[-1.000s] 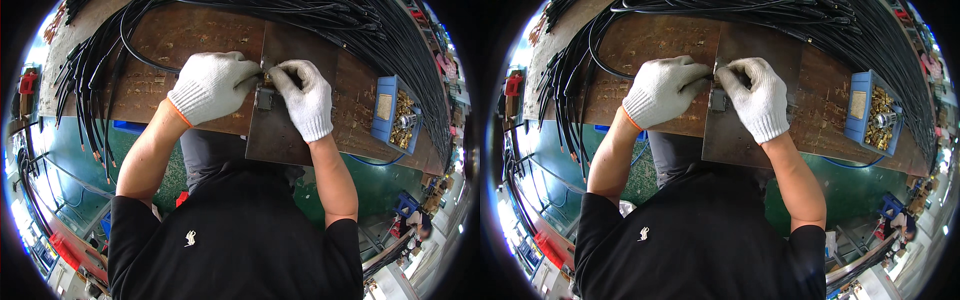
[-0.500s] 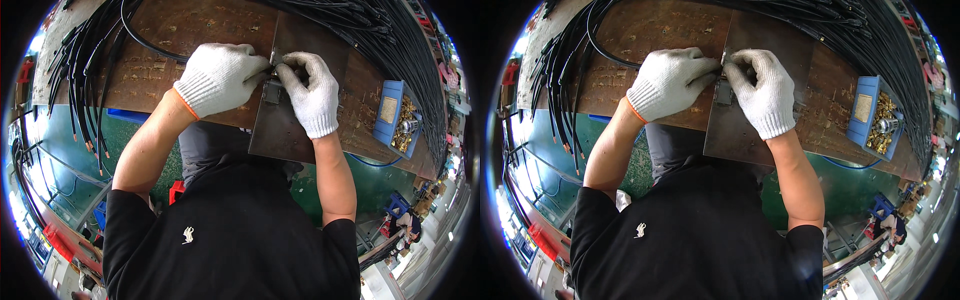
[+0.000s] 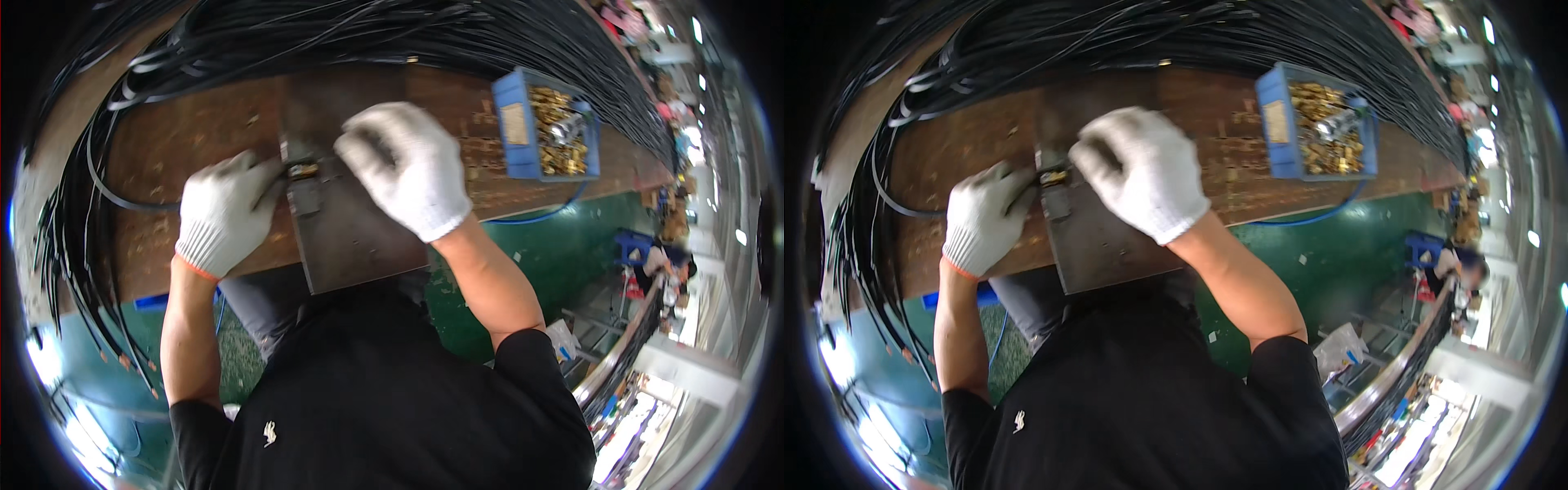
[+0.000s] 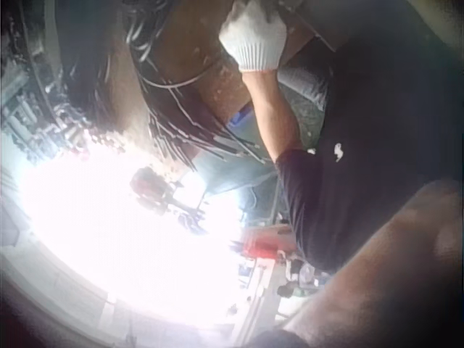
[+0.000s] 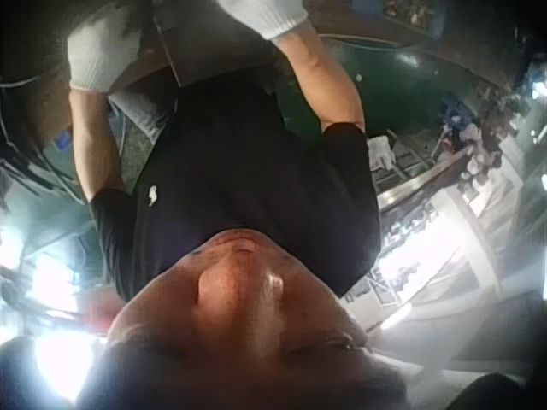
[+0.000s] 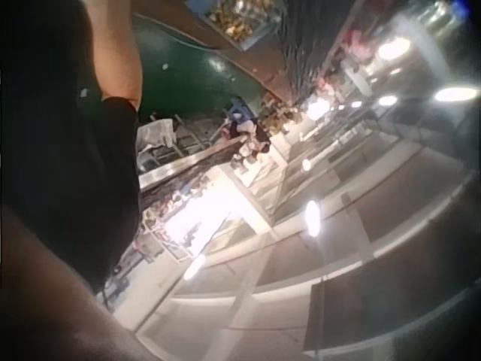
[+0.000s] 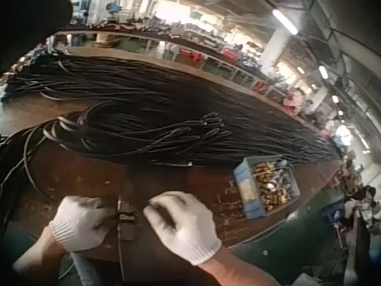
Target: The person assembles brass metal connectors onto cables using a power screwdriver at a fabrication workstation.
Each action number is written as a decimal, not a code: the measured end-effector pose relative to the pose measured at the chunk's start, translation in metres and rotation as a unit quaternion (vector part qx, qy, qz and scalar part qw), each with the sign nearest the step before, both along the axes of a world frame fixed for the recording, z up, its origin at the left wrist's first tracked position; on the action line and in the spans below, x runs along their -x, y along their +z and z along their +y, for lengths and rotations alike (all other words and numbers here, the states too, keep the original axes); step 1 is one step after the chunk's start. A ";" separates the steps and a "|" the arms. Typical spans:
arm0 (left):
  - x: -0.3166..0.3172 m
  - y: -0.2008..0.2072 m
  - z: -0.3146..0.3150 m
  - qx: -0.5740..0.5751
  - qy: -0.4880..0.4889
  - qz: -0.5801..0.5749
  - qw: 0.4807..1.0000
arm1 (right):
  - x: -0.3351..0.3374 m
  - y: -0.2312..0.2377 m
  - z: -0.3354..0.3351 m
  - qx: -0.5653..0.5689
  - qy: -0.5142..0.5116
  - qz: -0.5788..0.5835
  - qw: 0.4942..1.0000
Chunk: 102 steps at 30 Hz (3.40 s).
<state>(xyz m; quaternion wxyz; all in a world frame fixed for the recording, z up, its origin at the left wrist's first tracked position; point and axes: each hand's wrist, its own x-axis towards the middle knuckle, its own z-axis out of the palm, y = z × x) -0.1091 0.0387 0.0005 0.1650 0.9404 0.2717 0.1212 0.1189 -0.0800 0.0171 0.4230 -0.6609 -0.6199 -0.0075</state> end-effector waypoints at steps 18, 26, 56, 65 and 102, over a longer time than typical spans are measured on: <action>0.001 -0.012 0.001 -0.017 -0.005 -0.034 0.999 | -0.303 0.030 -0.097 0.197 -0.460 0.183 0.846; 0.002 -0.015 0.005 -0.023 -0.006 -0.024 0.999 | -0.305 0.072 -0.122 -0.240 -0.119 0.652 0.709; 0.002 -0.020 0.003 -0.029 0.008 0.002 1.000 | 0.033 0.019 0.050 -0.104 0.327 0.613 0.711; 0.000 -0.020 0.004 -0.060 -0.018 -0.057 0.996 | -0.013 0.046 0.100 0.163 0.551 0.456 0.680; -0.001 -0.002 -0.003 -0.019 0.024 -0.032 0.999 | -0.033 0.099 0.010 -0.193 0.253 0.407 0.856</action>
